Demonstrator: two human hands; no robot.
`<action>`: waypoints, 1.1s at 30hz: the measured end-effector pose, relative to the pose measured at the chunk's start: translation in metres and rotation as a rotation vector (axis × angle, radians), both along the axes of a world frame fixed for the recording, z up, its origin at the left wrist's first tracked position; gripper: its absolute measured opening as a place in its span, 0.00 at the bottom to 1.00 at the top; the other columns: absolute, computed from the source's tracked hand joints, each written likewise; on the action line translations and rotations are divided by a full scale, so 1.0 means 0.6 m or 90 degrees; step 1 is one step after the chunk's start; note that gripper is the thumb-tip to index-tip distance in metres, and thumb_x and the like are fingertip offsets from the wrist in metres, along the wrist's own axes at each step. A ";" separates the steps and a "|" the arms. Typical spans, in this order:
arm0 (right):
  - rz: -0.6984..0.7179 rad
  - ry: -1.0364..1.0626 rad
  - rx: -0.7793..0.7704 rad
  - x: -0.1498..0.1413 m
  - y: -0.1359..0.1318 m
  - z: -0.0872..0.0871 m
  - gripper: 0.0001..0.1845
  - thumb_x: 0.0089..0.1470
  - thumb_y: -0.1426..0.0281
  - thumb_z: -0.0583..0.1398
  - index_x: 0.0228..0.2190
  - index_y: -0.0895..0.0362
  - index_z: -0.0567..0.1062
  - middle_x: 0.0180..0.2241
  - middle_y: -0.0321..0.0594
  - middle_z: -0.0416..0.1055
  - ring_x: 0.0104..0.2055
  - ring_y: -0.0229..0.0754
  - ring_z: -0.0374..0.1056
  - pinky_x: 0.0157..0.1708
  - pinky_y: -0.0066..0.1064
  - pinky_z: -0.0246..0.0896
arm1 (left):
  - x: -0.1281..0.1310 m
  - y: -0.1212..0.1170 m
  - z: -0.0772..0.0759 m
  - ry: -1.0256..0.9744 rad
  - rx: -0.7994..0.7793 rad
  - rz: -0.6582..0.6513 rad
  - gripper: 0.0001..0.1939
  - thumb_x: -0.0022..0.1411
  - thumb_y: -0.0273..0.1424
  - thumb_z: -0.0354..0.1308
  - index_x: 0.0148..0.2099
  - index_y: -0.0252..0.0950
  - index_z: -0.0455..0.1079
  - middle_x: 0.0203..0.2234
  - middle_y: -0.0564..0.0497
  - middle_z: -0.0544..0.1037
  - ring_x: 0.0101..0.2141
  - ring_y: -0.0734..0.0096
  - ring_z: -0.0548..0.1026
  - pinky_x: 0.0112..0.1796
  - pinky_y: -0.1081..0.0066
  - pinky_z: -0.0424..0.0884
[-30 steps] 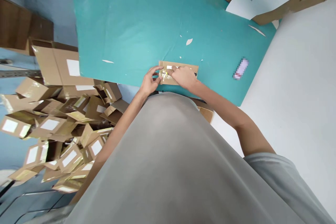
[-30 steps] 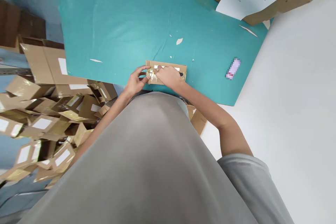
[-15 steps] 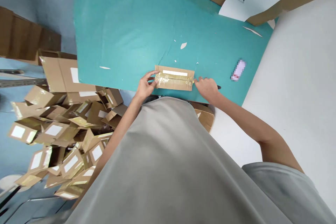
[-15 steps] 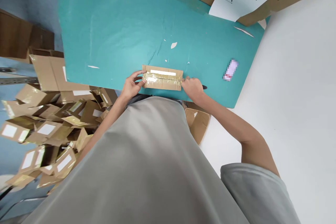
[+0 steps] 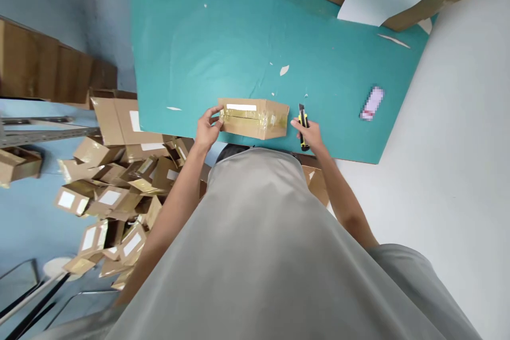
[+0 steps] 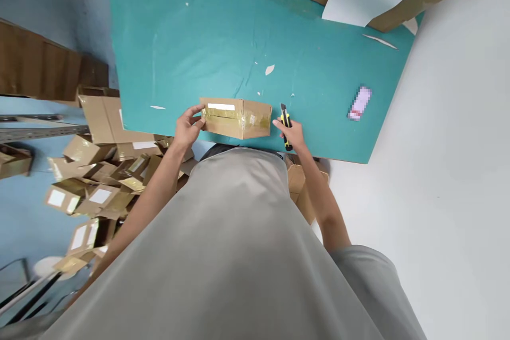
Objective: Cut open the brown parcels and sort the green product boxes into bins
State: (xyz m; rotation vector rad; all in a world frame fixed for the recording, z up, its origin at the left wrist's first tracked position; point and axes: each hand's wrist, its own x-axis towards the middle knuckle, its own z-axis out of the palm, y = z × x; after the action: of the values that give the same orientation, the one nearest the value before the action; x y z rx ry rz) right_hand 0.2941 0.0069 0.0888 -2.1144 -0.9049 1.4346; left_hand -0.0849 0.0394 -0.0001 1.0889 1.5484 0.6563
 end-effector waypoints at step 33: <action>0.419 -0.446 -0.082 -0.235 -0.002 0.190 0.31 0.80 0.61 0.46 0.75 0.57 0.68 0.53 0.55 0.86 0.51 0.59 0.82 0.50 0.41 0.71 | 0.156 0.182 0.111 -0.094 0.123 -0.333 0.15 0.61 0.40 0.75 0.46 0.37 0.86 0.42 0.45 0.87 0.44 0.58 0.85 0.50 0.58 0.83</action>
State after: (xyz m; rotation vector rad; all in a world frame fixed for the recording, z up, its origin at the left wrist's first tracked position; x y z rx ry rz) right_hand 0.1529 0.0057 0.2030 -2.6052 -1.9560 0.9912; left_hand 0.0089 0.1486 0.0664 1.4843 1.0257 0.5133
